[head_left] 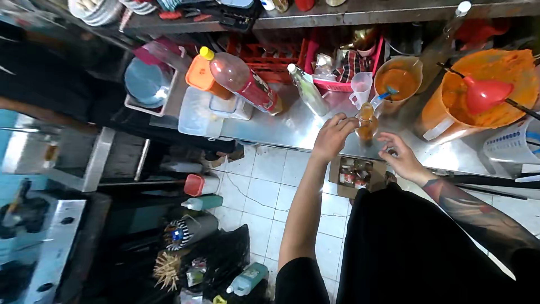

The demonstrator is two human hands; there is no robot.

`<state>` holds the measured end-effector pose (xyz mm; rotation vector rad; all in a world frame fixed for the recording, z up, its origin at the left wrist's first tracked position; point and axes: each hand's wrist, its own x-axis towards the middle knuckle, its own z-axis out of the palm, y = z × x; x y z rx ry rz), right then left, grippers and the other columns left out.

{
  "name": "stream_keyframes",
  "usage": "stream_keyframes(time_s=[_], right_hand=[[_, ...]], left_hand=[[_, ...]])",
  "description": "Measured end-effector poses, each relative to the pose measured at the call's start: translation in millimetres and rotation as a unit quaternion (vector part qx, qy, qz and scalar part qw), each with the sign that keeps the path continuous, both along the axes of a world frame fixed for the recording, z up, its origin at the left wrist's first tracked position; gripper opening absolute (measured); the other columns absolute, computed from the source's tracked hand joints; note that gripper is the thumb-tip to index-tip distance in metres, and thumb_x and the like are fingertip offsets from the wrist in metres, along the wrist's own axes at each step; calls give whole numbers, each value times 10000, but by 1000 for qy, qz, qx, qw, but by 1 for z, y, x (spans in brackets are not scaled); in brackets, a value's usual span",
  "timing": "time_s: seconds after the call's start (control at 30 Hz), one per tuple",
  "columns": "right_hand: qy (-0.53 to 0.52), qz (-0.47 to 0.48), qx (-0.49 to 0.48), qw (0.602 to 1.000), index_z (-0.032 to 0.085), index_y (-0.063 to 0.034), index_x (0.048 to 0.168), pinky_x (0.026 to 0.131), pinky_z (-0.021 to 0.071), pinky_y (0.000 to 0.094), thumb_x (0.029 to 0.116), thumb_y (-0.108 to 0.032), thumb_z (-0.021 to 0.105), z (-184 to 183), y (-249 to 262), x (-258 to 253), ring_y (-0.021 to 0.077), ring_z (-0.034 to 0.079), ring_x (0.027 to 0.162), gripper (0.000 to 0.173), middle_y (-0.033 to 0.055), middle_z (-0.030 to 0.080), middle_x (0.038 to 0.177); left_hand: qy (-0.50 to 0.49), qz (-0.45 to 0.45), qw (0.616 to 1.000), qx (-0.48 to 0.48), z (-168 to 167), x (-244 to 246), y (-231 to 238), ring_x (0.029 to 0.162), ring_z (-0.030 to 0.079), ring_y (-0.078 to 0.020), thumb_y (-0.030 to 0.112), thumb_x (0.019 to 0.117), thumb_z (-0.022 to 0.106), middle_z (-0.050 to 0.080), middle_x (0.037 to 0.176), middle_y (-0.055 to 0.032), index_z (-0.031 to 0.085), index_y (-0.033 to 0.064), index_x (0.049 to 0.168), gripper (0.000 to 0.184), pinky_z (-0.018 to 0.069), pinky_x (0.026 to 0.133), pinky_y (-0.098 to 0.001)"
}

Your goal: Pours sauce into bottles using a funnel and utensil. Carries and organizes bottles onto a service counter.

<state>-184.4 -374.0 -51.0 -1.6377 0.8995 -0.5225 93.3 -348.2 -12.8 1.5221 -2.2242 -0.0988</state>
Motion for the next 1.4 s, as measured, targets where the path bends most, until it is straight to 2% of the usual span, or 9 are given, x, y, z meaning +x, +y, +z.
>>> stream_keyframes(time_s=[0.27, 0.67, 0.87, 0.93, 1.0, 1.1, 1.2, 1.3, 1.4], right_hand=[[-14, -32, 40, 999, 468, -228, 1494, 852, 596, 389, 1012, -176, 623, -19, 5, -19, 165, 694, 979, 509, 1, 599, 1415], [-22, -63, 49, 997, 479, -232, 1487, 838, 603, 385, 1012, -166, 619, -28, 1, -38, 155, 699, 944, 499, 4, 618, 1385], [-24, -42, 39, 998, 475, -200, 1487, 808, 601, 375, 1009, -132, 601, -26, -4, -35, 151, 694, 909, 499, 22, 626, 1368], [-17, -33, 12, 999, 487, -189, 1475, 809, 588, 371, 1002, -139, 613, -24, -7, -27, 148, 683, 938, 492, 18, 630, 1366], [-7, -30, -23, 999, 504, -181, 1467, 852, 568, 404, 998, -165, 616, -20, -10, -15, 172, 660, 1041, 483, 20, 613, 1399], [-7, -39, -70, 997, 505, -216, 1491, 1010, 525, 483, 990, -262, 634, -11, -19, 7, 233, 564, 1295, 520, 41, 525, 1500], [-58, -39, -85, 994, 494, -157, 1516, 1197, 374, 472, 959, -305, 703, 2, -33, 29, 247, 401, 1467, 612, 65, 434, 1591], [-92, -63, -96, 989, 417, -132, 1556, 1232, 338, 436, 893, -410, 780, 4, -39, 50, 225, 357, 1497, 805, 75, 406, 1607], [-85, -84, -70, 990, 401, -120, 1559, 1194, 392, 448, 843, -473, 812, 4, -38, 67, 228, 411, 1464, 898, 113, 428, 1584]], left_hand=[[-16, -5, 1000, 13, -9, 4, -8, 1295, 568, -280, 182, 1061, 558, 664, 1301, -75, 671, 141, 1299, 267, 468, 1084, -436], [-1, -12, 999, 33, -2, 10, -20, 1206, 602, -286, 224, 1016, 642, 678, 1208, -95, 685, 106, 1209, 230, 491, 1035, -449], [52, 11, 998, -15, 10, 16, -12, 1185, 610, -282, 193, 992, 680, 685, 1191, -108, 698, 100, 1168, 200, 488, 1050, -434], [72, 15, 997, -39, 18, 15, -14, 1156, 613, -267, 185, 989, 684, 690, 1163, -102, 696, 99, 1158, 190, 489, 1027, -413], [80, 17, 995, -48, 29, 12, -18, 1140, 608, -271, 182, 984, 691, 691, 1146, -106, 693, 87, 1158, 198, 480, 1015, -411], [69, 9, 996, -50, 43, 4, -28, 1147, 601, -281, 189, 980, 699, 687, 1154, -114, 693, 73, 1163, 217, 464, 1030, -412], [43, -12, 998, -32, 54, -1, -38, 1144, 604, -279, 188, 981, 695, 688, 1145, -110, 692, 76, 1168, 218, 470, 1033, -414], [30, -26, 999, -5, 60, -3, -45, 1113, 607, -265, 196, 983, 691, 688, 1129, -99, 680, 77, 1179, 229, 472, 1014, -413], [17, -27, 999, 22, 69, -6, -51, 1086, 609, -258, 224, 987, 689, 685, 1126, -94, 685, 85, 1189, 245, 465, 998, -414]])
